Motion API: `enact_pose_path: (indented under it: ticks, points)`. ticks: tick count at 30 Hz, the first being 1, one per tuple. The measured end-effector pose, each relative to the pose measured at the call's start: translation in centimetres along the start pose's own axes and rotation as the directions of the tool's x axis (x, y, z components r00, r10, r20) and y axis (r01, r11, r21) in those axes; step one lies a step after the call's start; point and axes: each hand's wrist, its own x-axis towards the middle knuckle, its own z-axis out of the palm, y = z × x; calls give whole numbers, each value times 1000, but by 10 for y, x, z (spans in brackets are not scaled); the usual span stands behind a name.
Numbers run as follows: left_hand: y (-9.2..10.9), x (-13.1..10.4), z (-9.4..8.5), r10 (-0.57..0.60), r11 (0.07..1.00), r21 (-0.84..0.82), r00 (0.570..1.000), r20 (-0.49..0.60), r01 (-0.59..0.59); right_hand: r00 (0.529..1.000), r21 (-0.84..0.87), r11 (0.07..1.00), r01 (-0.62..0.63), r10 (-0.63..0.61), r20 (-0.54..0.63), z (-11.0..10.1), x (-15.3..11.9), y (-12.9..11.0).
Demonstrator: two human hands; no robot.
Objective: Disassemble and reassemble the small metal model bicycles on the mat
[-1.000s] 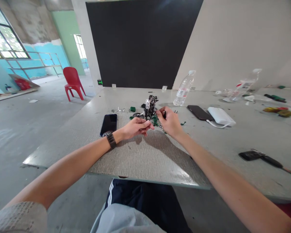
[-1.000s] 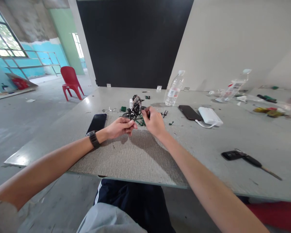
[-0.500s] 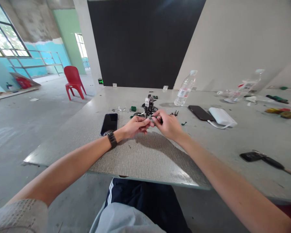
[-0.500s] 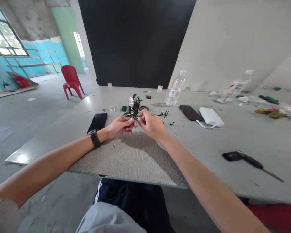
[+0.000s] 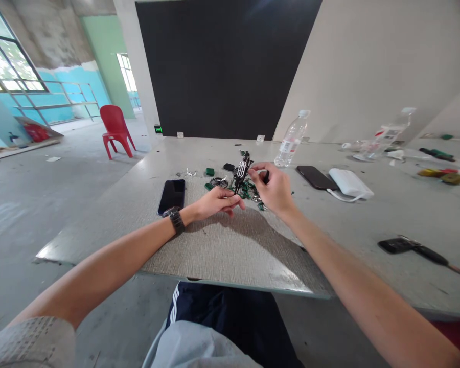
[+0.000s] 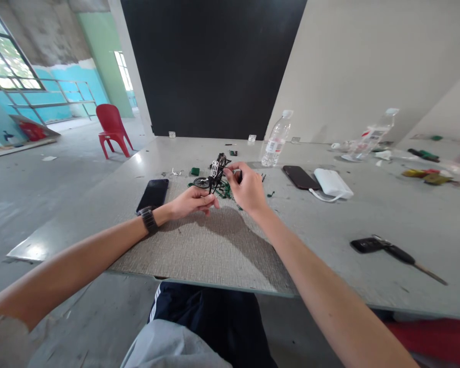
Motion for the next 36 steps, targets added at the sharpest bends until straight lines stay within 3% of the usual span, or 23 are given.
enact_pose_path:
  ticks: [4, 13, 16, 20, 23, 27, 31, 36]
  points:
    - [-1, 0, -7, 23, 997, 74, 991, 134, -33, 998, -60, 997, 58, -57, 11, -5, 2, 1]
    - [-1, -1, -8, 7, 996, 80, 978, 207, -24, 966, -301, 918, 256, -254, 47, -7, 0, 16]
    - [-3, 0, -6, -8, 999, 53, 980, 201, -2, 964, -389, 882, 265, -254, 81, -9, 0, 15]
    - [-4, 2, -7, 12, 996, -93, 996, 91, -3, 972, -431, 871, 235, -223, 79, -15, 0, 9]
    - [-2, 2, -9, 30, 975, -221, 999, 41, -20, 938, -444, 828, 342, -272, 215, -15, -2, 9]
    - [3, 1, -10, 24, 964, -267, 998, 55, -9, 870, -484, 734, 476, -313, 381, -11, -7, 13]
    - [4, 0, -9, -20, 965, -261, 996, 82, 41, 892, -503, 747, 435, -281, 353, -7, -9, 10]
    - [3, 0, -7, 6, 966, -259, 995, 95, 19, 963, -478, 848, 227, -123, 239, -4, -8, 2]
